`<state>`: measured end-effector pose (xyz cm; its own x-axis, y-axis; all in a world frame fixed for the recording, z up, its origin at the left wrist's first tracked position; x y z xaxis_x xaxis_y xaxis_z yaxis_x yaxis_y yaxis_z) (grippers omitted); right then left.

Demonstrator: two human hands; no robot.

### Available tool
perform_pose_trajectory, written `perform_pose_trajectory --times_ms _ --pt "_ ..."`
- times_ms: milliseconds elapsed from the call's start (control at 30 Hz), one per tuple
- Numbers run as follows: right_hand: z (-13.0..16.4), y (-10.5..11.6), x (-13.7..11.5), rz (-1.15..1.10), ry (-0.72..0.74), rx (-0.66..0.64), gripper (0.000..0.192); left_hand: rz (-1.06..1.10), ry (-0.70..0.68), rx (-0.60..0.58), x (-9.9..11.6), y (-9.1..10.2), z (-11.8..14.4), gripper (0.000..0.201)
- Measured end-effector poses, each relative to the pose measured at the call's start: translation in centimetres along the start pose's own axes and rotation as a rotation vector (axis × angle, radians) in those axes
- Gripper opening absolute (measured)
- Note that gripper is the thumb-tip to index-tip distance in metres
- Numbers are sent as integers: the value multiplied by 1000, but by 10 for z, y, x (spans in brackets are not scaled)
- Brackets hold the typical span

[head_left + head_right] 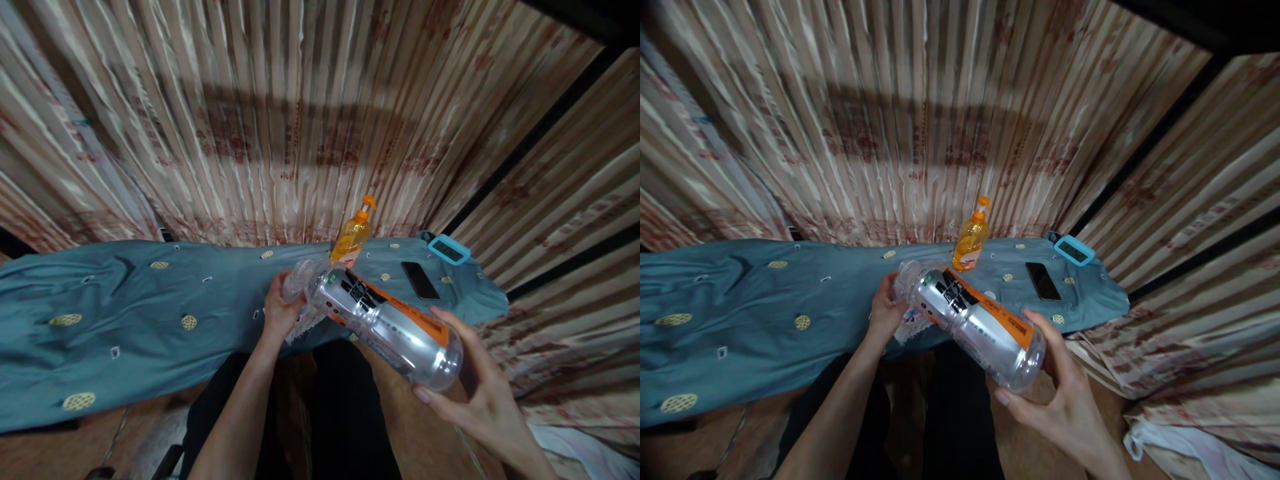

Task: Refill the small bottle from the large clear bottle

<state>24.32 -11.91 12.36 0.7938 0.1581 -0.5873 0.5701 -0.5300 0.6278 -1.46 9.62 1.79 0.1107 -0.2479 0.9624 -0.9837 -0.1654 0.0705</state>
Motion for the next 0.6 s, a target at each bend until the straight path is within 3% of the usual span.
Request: perform_pose_trajectory --times_ms 600 --pt "-1 -1 -2 -6 -6 -20 81 -9 -2 9 -4 2 -1 50"
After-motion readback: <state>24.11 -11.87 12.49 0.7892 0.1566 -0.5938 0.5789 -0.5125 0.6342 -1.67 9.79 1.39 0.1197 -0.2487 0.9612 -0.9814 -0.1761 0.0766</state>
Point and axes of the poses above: each hand's wrist, its own z-axis away from the middle knuckle, its own y-axis out of the back of the hand, x = y × z, the point moved 10 cm from there along -z, towards the middle knuckle, and after that the axes turned 5 degrees about x, right-handed, at the moved point
